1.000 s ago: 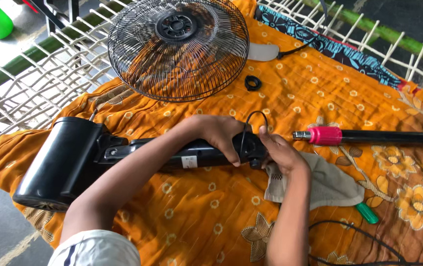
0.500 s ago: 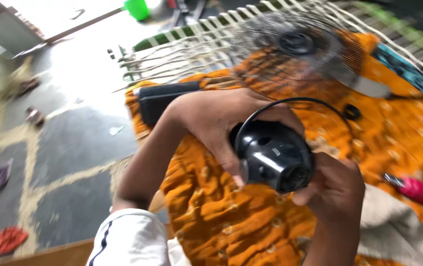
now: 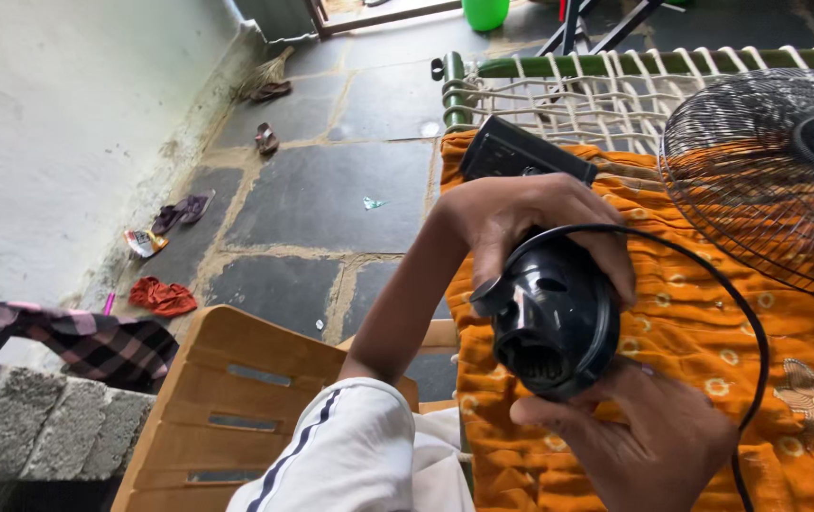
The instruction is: The person cleans a small black component with a cloth, then inserts and secures it into the fan motor housing. They then pick up the fan stand, use a green screwdriver to loosen a screw, and remove the stand's inner rod. The fan head and motor remain disassembled on the cot.
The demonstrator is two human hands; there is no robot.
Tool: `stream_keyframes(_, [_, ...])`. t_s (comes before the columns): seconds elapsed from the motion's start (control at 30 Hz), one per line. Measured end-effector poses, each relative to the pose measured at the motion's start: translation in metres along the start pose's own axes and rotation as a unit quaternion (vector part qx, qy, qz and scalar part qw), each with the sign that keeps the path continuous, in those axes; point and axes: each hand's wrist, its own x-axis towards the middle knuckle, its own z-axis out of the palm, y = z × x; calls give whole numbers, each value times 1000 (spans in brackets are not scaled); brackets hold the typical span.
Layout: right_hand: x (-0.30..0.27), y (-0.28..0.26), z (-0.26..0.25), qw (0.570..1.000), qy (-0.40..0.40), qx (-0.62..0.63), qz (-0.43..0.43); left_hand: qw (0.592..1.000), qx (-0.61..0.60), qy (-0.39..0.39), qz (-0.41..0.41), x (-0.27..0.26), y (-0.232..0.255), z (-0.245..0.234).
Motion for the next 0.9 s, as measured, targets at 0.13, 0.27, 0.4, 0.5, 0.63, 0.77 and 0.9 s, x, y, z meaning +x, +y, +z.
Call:
stream_keyframes(0.13, [-7, -9, 8, 998, 37, 37, 46, 1000, -3, 23, 0, -3, 1, 0])
stream_keyframes(0.27, [-7, -11, 5, 999, 23, -1, 41, 999, -13, 37, 3, -4, 1, 3])
stream_keyframes(0.4, [-6, -12, 9, 999, 20, 3, 28, 999, -7, 41, 15, -10, 1, 5])
stream_keyframes(0.5, [-8, -13, 12, 999, 29, 11, 38, 998, -25, 65, 13, -15, -3, 7])
stream_keyframes(0.63, [-9, -11, 12, 998, 28, -8, 56, 995, -51, 85, 5, -16, -7, 9])
stream_keyframes(0.77, [-12, -7, 13, 997, 36, -13, 61, 994, -47, 97, 7, -13, -9, 12])
stream_keyframes(0.9, [-14, 0, 11, 995, 59, -21, 80, 992, -77, 98, -4, -4, -17, 9])
